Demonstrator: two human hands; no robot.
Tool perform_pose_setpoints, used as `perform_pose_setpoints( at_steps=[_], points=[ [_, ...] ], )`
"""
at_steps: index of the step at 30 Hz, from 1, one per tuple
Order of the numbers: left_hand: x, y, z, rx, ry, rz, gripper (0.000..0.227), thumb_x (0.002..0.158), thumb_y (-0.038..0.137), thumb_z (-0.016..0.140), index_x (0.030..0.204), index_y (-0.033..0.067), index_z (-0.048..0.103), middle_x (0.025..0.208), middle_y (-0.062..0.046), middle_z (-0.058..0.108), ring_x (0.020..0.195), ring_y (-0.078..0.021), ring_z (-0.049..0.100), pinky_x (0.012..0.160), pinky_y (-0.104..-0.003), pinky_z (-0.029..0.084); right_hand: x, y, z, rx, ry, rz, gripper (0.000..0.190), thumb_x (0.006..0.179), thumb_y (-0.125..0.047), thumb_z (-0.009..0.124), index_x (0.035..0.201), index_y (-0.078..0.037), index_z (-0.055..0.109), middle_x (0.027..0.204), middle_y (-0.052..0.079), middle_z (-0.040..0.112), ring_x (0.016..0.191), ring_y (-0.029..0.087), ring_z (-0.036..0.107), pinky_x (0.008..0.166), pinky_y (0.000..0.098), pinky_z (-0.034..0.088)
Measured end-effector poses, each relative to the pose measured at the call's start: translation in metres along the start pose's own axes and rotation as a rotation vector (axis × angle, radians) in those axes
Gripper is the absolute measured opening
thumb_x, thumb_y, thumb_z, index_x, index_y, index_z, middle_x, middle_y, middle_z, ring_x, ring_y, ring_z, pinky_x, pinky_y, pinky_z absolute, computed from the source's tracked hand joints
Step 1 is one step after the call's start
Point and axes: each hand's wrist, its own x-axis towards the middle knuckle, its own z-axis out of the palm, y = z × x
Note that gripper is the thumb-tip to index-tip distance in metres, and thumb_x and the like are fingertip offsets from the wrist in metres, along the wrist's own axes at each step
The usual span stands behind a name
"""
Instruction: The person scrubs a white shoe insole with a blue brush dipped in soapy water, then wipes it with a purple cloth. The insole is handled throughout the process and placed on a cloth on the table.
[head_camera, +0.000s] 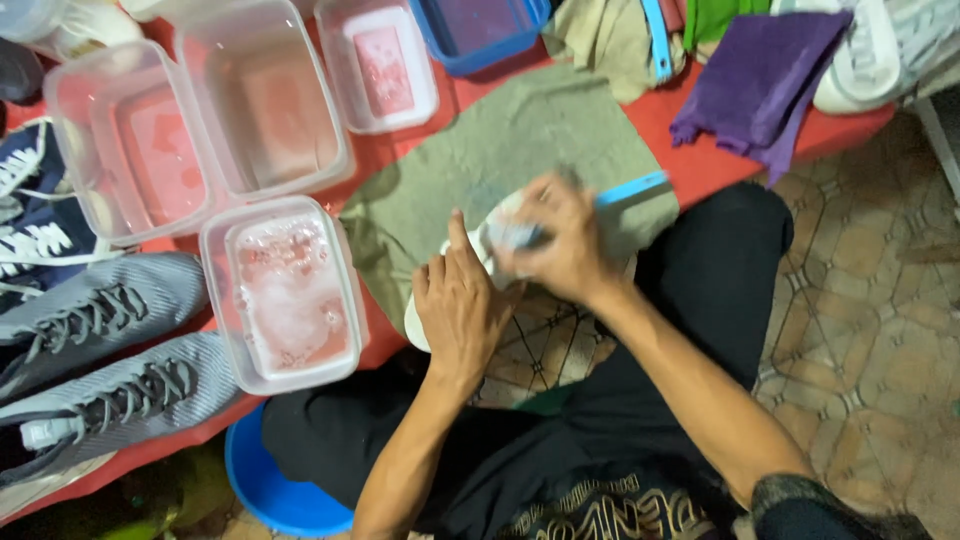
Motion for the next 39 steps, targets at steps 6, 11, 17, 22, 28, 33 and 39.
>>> perform_pose_setpoints(
  at_steps=[6, 11, 17, 22, 28, 33, 39],
  points=[
    [-0.003, -0.004, 0.009, 0.0, -0.029, 0.0, 0.133, 0.05, 0.065, 0.089, 0.153, 0.0, 0.037, 0.091, -0.005, 0.068, 0.087, -0.0217, 0.066, 0.091, -0.037, 0.05, -0.003, -0.008, 0.006, -0.073, 0.028, -0.129, 0.032, 0.062, -0.038, 0.091, 0.09, -0.031, 0.078, 0.098, -0.007, 0.06, 0.085, 0.019, 0.062, 0.082, 0.0369, 0.035],
    [0.001, -0.003, -0.002, -0.04, -0.058, -0.019, 0.131, 0.056, 0.064, 0.089, 0.154, -0.0016, 0.034, 0.092, -0.006, 0.069, 0.087, -0.0232, 0.067, 0.091, -0.038, 0.05, 0.005, -0.007, 0.004, -0.111, 0.119, -0.09, 0.03, 0.067, -0.039, 0.089, 0.09, -0.025, 0.076, 0.101, -0.002, 0.06, 0.088, 0.025, 0.064, 0.079, 0.0391, 0.036],
    [0.003, -0.002, -0.007, -0.086, -0.084, -0.035, 0.131, 0.057, 0.061, 0.091, 0.154, -0.0037, 0.032, 0.094, -0.009, 0.071, 0.089, -0.0256, 0.068, 0.092, -0.04, 0.049, 0.011, 0.0, 0.0, -0.05, 0.109, -0.064, 0.03, 0.068, -0.036, 0.092, 0.084, -0.019, 0.073, 0.101, 0.005, 0.062, 0.088, 0.033, 0.064, 0.08, 0.0452, 0.036],
    [-0.001, 0.0, -0.009, -0.027, -0.042, -0.013, 0.127, 0.056, 0.062, 0.091, 0.151, -0.003, 0.039, 0.088, -0.006, 0.069, 0.085, -0.0236, 0.066, 0.09, -0.037, 0.049, -0.003, 0.011, 0.006, 0.088, 0.075, 0.018, 0.031, 0.064, -0.027, 0.095, 0.081, -0.014, 0.072, 0.098, 0.01, 0.065, 0.086, 0.036, 0.066, 0.086, 0.0438, 0.042],
    [-0.003, -0.001, -0.006, -0.042, -0.04, -0.002, 0.13, 0.052, 0.062, 0.092, 0.152, -0.002, 0.038, 0.089, -0.007, 0.069, 0.086, -0.0247, 0.067, 0.089, -0.039, 0.05, -0.003, -0.002, 0.0, 0.01, -0.03, -0.01, 0.035, 0.062, -0.038, 0.093, 0.087, -0.023, 0.074, 0.105, 0.003, 0.064, 0.09, 0.032, 0.066, 0.086, 0.0473, 0.038],
    [0.001, -0.002, -0.001, 0.001, -0.033, -0.005, 0.13, 0.053, 0.065, 0.09, 0.153, -0.0003, 0.037, 0.091, -0.005, 0.069, 0.088, -0.0226, 0.067, 0.091, -0.037, 0.049, -0.003, -0.014, 0.004, -0.141, 0.034, -0.095, 0.028, 0.067, -0.039, 0.091, 0.09, -0.029, 0.077, 0.103, -0.006, 0.062, 0.088, 0.022, 0.065, 0.081, 0.0392, 0.037],
    [0.003, -0.001, -0.011, -0.14, -0.153, -0.055, 0.127, 0.065, 0.055, 0.093, 0.156, -0.0042, 0.028, 0.093, -0.011, 0.073, 0.089, -0.0274, 0.071, 0.091, -0.039, 0.049, 0.001, -0.018, -0.002, 0.034, 0.002, -0.06, 0.024, 0.076, -0.035, 0.088, 0.09, -0.019, 0.077, 0.101, 0.005, 0.062, 0.079, 0.026, 0.061, 0.081, 0.0455, 0.041]
  ],
)
